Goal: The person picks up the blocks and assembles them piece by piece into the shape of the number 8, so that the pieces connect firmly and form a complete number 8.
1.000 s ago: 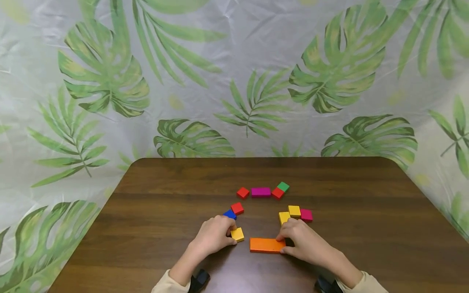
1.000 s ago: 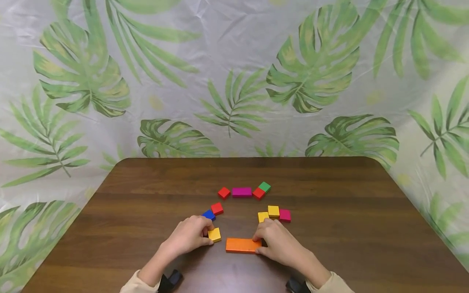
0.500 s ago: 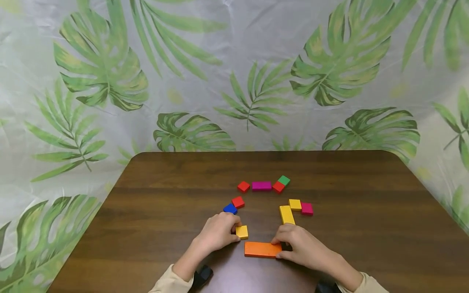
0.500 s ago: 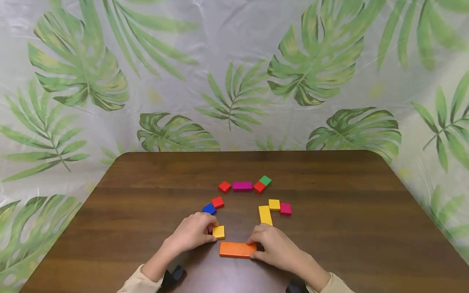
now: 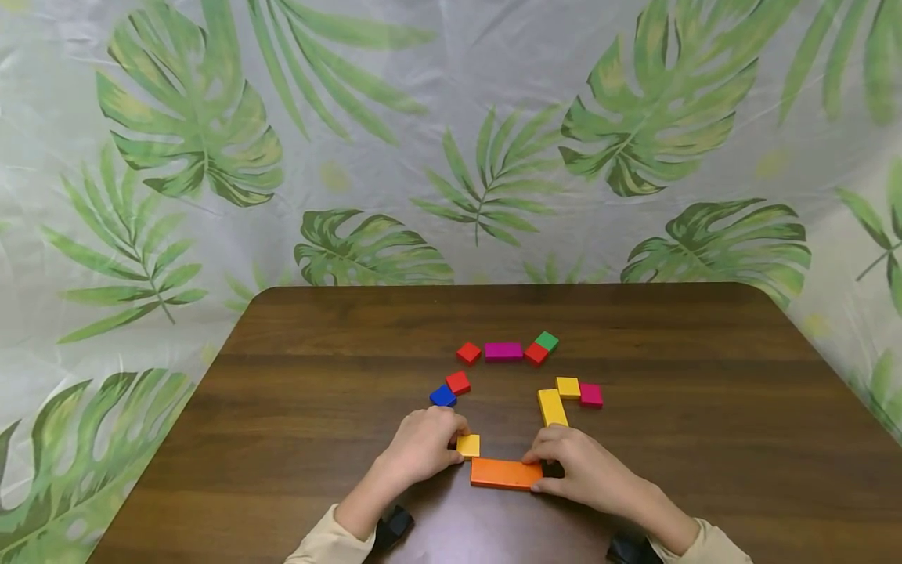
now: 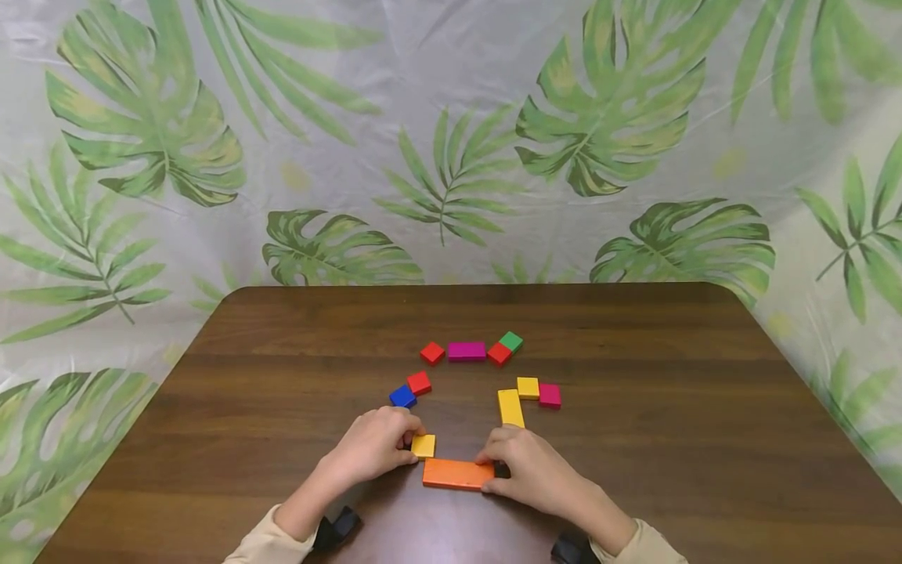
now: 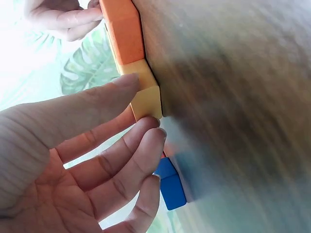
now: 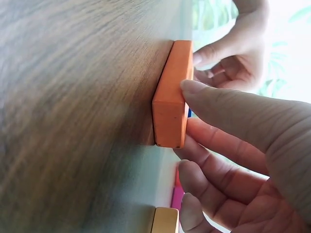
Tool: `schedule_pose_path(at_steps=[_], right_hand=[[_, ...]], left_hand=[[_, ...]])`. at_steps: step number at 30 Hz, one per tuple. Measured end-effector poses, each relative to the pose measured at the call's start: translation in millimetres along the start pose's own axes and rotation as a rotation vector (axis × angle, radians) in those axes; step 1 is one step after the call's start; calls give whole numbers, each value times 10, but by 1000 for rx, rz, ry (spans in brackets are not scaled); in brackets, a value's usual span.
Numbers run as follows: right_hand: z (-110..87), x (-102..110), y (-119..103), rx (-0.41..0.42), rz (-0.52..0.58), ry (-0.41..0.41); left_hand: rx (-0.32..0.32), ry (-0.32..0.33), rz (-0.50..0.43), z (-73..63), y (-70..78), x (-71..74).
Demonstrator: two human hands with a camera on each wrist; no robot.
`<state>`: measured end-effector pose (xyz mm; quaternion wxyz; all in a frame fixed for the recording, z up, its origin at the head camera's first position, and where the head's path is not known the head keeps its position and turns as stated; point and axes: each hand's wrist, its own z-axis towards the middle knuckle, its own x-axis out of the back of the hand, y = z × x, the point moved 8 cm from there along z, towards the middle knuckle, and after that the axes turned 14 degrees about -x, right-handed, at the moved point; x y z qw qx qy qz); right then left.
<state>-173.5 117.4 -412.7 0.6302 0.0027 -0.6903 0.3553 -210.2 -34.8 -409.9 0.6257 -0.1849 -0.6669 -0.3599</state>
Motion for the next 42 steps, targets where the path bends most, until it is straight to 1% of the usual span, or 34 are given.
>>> schedule_pose_path(at_steps=[8, 15, 20, 26, 33, 38, 42], right_hand=[[-10, 2, -18, 7, -25, 10], [-17, 3, -29, 15, -32, 13], [-18, 2, -22, 12, -34, 12], [-33, 1, -22, 12, -38, 12], [-31, 20, -29, 35, -46, 25], [-21, 39, -24, 52, -65, 37], [-15, 30, -16, 56, -62, 27]], left_hand=[[-3, -17, 48, -14, 29, 7], [2, -22, 57, -14, 48, 22], [5, -12, 59, -13, 60, 42], [6, -22, 45, -30, 66, 31], [4, -35, 23, -35, 48, 17], [3, -29, 13, -35, 22, 30], [19, -30, -22, -58, -27, 57]])
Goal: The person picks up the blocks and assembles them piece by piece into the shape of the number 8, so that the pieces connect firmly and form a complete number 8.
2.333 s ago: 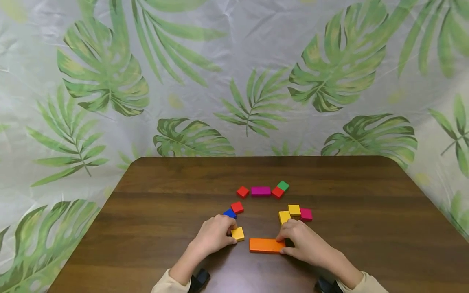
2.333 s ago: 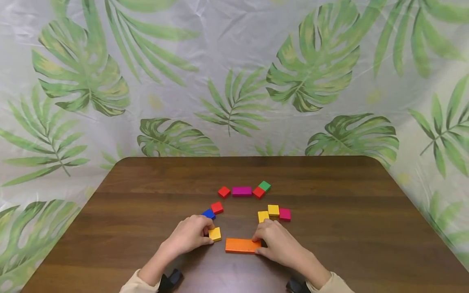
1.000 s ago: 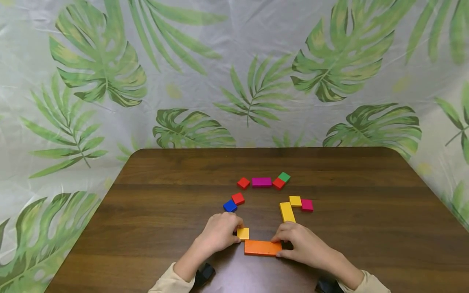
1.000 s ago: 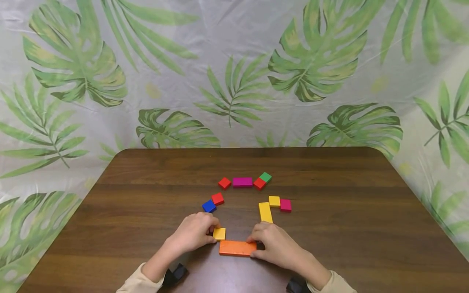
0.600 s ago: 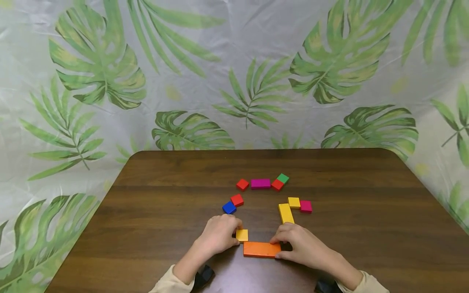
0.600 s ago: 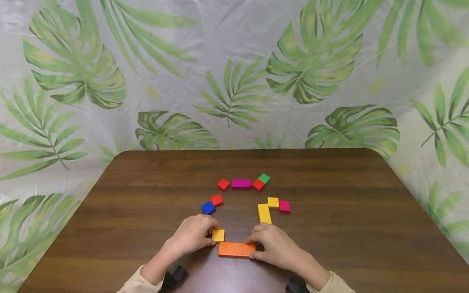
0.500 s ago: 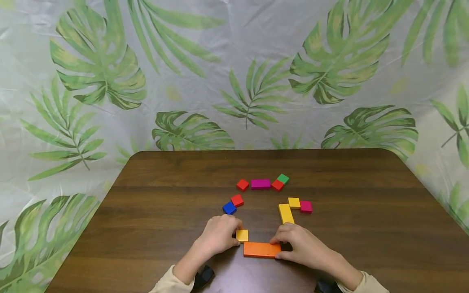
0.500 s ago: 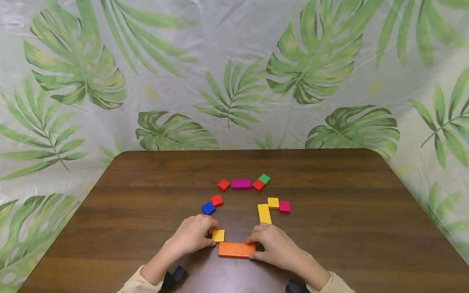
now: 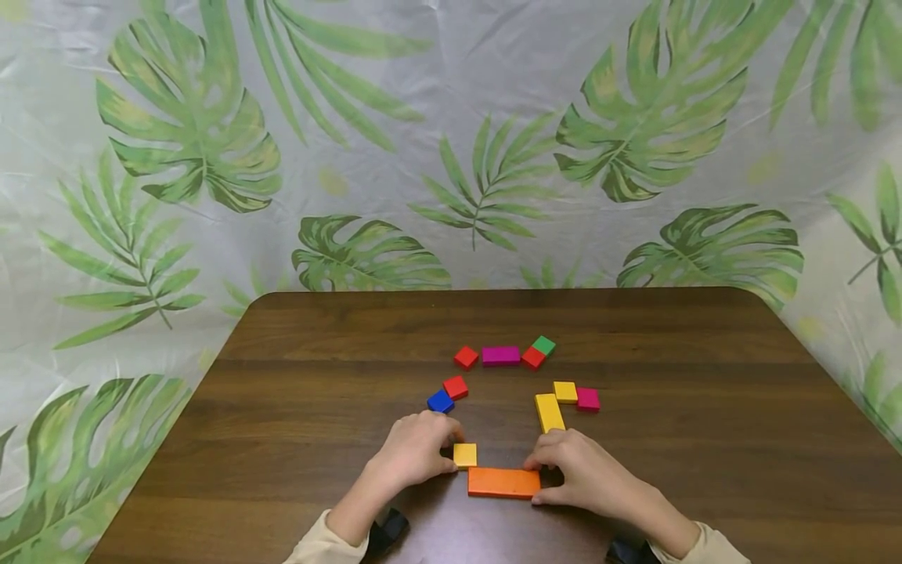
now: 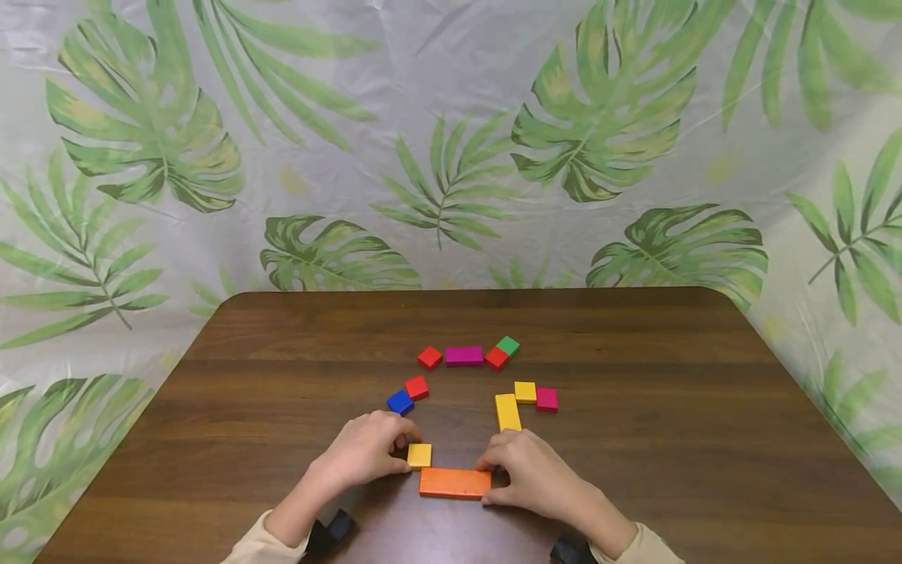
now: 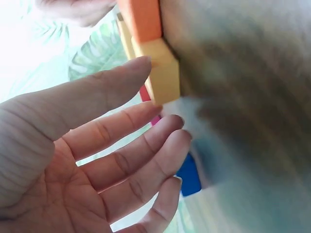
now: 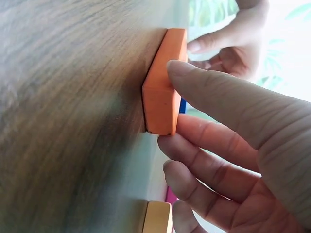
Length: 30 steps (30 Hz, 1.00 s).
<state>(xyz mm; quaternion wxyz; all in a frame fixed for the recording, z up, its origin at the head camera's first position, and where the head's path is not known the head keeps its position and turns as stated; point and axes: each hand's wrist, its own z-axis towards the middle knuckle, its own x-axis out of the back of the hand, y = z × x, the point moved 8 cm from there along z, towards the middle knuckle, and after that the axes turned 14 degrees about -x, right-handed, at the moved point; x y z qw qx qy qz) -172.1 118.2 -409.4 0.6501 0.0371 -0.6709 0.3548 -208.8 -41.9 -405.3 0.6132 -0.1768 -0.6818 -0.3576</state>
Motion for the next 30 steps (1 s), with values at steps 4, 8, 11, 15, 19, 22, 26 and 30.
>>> schedule_pose_path(at_steps=[4, 8, 11, 15, 19, 22, 26, 30], right_hand=[[8, 14, -1, 8, 0, 10], [-2, 17, -1, 4, 7, 16], [-16, 5, 4, -14, 17, 2], [-23, 8, 20, -38, 29, -12], [-19, 7, 27, -39, 32, -21], [-19, 5, 28, -36, 25, -24], [-25, 2, 31, -38, 10, -36], [-26, 13, 28, -31, 2, -34]], left_hand=[[32, 21, -52, -34, -87, 87], [93, 86, -75, -77, -217, 188], [153, 135, -65, -91, -320, 245], [219, 180, -68, -51, -422, 290], [259, 185, -101, 5, -499, 253], [270, 184, -133, 40, -554, 204], [277, 190, -161, 52, -612, 172], [278, 186, -170, 76, -635, 152]])
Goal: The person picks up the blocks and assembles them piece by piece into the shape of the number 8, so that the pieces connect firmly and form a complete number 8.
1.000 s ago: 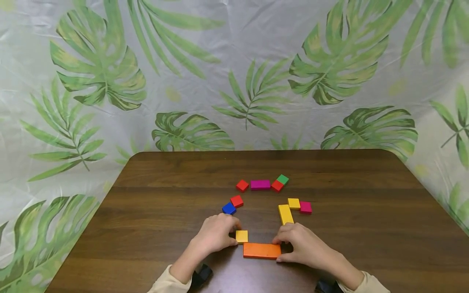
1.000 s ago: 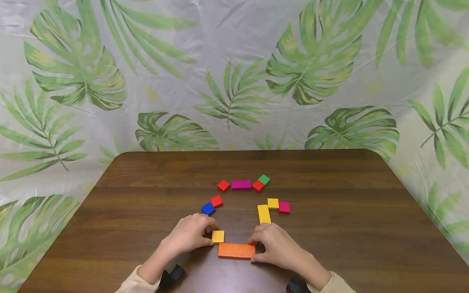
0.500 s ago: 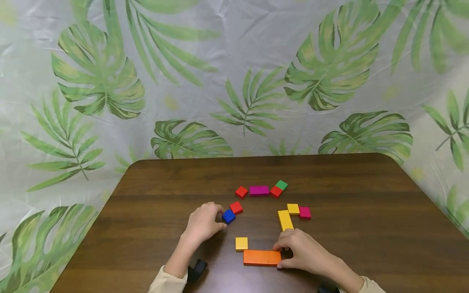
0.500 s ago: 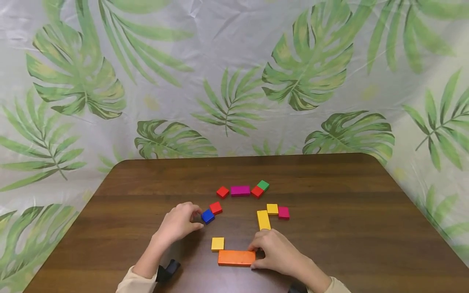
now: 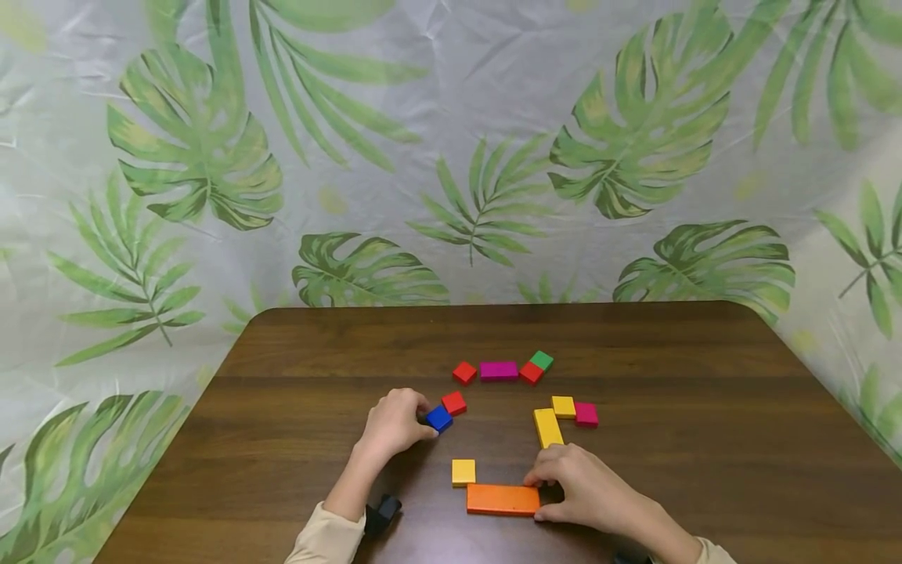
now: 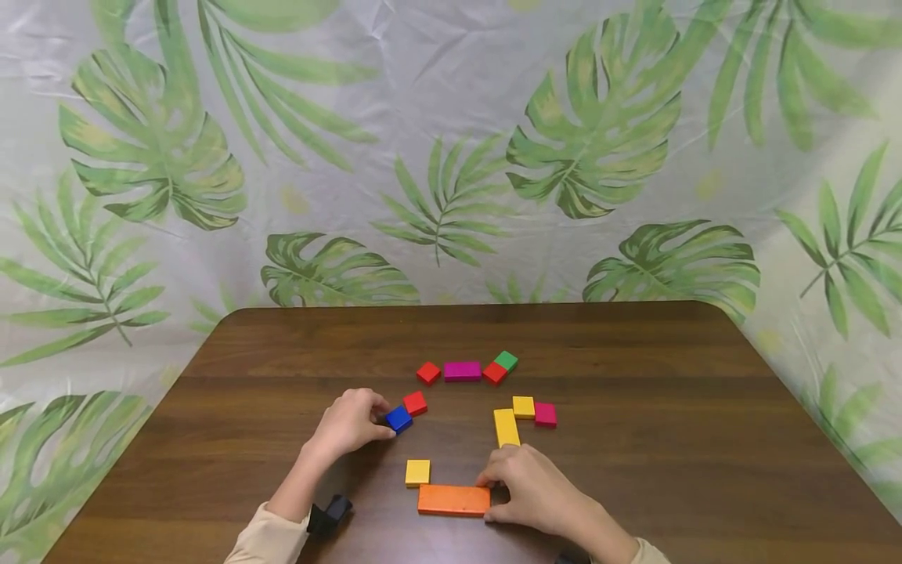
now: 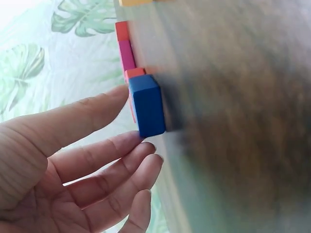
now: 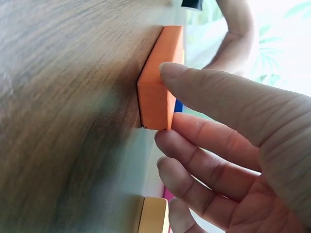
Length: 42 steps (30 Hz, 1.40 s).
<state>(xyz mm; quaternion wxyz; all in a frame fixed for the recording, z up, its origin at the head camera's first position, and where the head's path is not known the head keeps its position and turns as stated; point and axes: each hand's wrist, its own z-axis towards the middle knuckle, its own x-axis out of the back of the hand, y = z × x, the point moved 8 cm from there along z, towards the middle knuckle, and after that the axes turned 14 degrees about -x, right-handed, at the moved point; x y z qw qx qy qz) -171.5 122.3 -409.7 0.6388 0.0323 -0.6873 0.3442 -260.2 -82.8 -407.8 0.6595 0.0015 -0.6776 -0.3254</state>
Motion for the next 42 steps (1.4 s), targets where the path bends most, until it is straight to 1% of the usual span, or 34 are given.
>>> schedule_pose_path(at_steps=[3, 10, 12, 19, 23, 29, 38, 42], right_hand=[[-4, 5, -2, 2, 2, 6], [3, -17, 15, -21, 18, -18], [6, -15, 14, -14, 18, -14], [13, -12, 2, 6, 17, -5], [-1, -17, -8, 15, 22, 1], [4, -4, -10, 17, 25, 10], [14, -19, -1, 5, 24, -13], [14, -22, 5, -3, 22, -22]], left_hand=[[0, -3, -1, 17, 5, -28], [-4, -11, 20, 12, 23, -80], [-16, -14, 20, 12, 34, -85], [-91, -48, -9, -3, 92, -129], [-102, -53, -15, -9, 101, -160], [-132, -62, -8, -1, 155, -156], [-138, -89, -5, -13, 210, -178], [-179, -91, -20, -7, 227, -137]])
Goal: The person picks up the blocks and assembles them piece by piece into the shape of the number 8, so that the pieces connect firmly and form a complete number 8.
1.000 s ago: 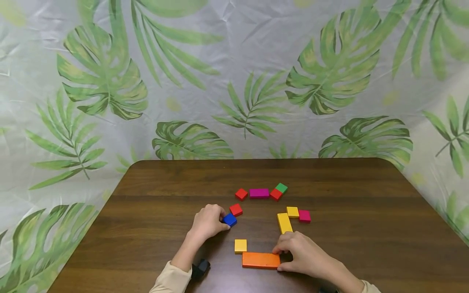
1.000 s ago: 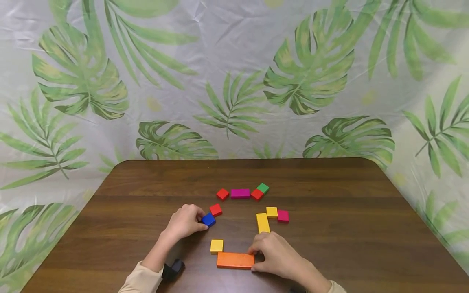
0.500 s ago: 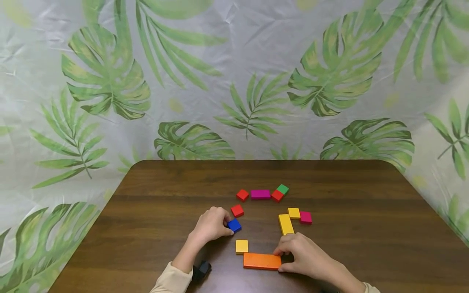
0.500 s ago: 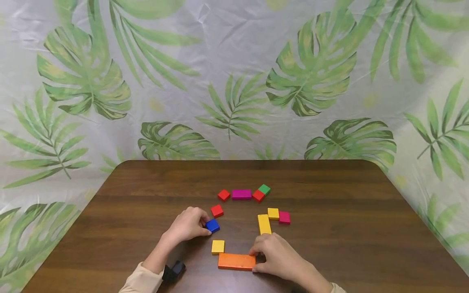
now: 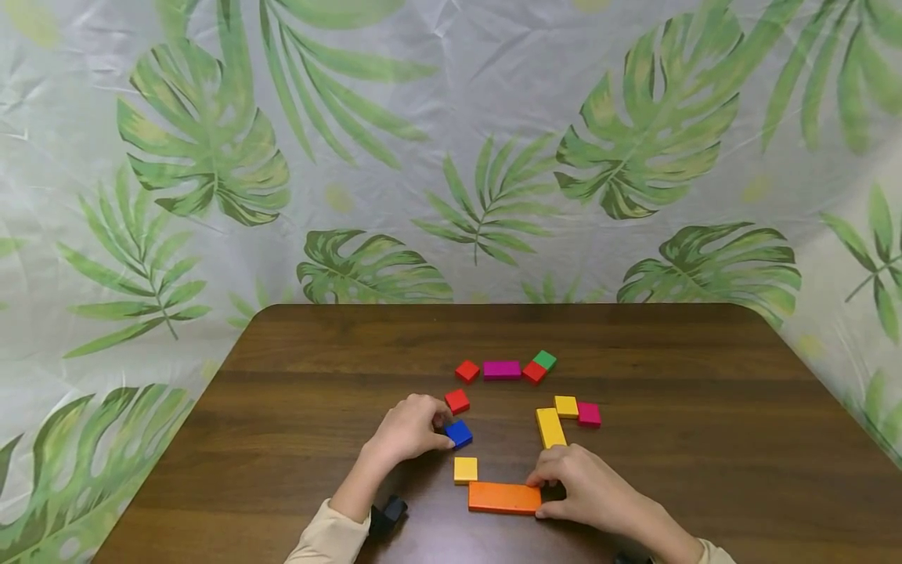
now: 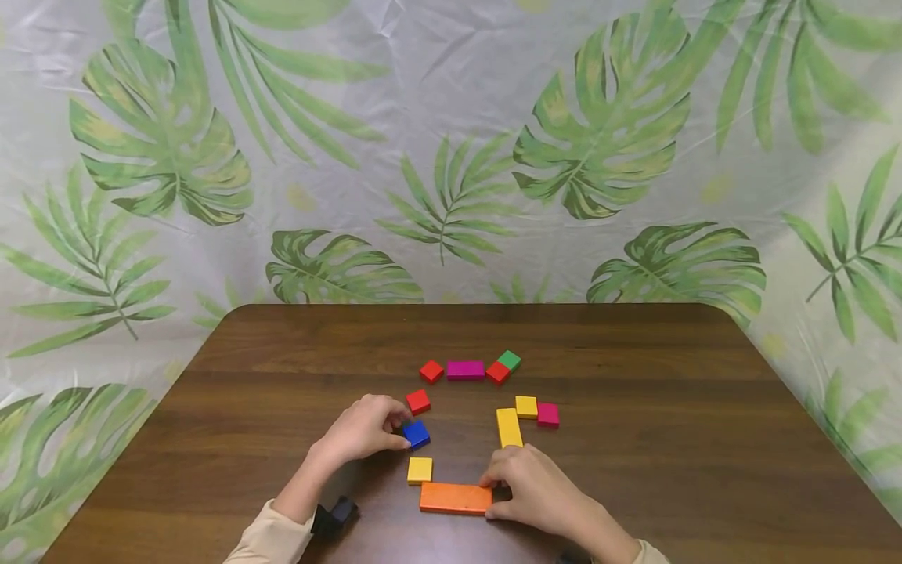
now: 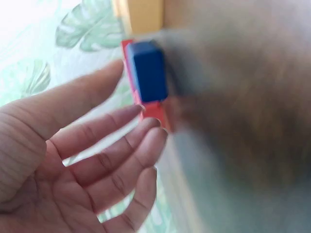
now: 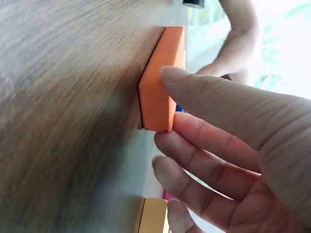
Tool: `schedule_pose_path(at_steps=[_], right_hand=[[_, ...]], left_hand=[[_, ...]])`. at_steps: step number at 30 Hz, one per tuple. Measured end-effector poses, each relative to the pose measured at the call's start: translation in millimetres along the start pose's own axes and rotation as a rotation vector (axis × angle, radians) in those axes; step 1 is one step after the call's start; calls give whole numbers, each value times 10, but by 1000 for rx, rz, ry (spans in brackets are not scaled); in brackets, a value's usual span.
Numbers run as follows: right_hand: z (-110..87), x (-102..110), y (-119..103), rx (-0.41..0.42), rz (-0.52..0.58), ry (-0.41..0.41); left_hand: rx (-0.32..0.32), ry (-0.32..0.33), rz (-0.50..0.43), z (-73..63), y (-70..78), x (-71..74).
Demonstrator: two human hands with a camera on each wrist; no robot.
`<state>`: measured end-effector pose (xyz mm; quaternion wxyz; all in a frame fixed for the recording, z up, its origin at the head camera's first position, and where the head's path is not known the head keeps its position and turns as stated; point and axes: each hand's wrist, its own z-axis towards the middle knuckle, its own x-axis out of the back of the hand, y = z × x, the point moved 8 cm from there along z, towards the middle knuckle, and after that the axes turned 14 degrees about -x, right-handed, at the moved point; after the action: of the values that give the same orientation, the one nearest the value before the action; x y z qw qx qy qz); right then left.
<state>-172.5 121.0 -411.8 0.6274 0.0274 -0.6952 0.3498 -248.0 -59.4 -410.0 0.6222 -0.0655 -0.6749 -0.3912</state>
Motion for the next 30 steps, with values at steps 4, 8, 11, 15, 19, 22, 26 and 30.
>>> schedule_pose_path(at_steps=[4, 8, 11, 15, 19, 22, 26, 30], right_hand=[[-4, -8, 12, -10, 3, -4], [-9, -8, 7, -3, 9, 6], [-9, -4, -3, 5, 13, 13], [1, 3, -9, 7, 15, 7], [14, 0, -4, 0, 19, -7], [17, -4, -1, -6, 24, -15], [11, -4, -2, -2, 31, -10], [6, 4, -2, -1, 32, -3]], left_hand=[[-80, -28, 6, 28, 38, -12], [-144, -75, 39, 62, 80, -91], [-156, -84, 48, 75, 89, -118], [-170, -84, 42, 77, 104, -120], [-181, -91, 39, 64, 133, -120], [-186, -99, 46, 57, 159, -124], [-206, -99, 60, 59, 179, -134], [-216, -93, 67, 66, 179, -132]])
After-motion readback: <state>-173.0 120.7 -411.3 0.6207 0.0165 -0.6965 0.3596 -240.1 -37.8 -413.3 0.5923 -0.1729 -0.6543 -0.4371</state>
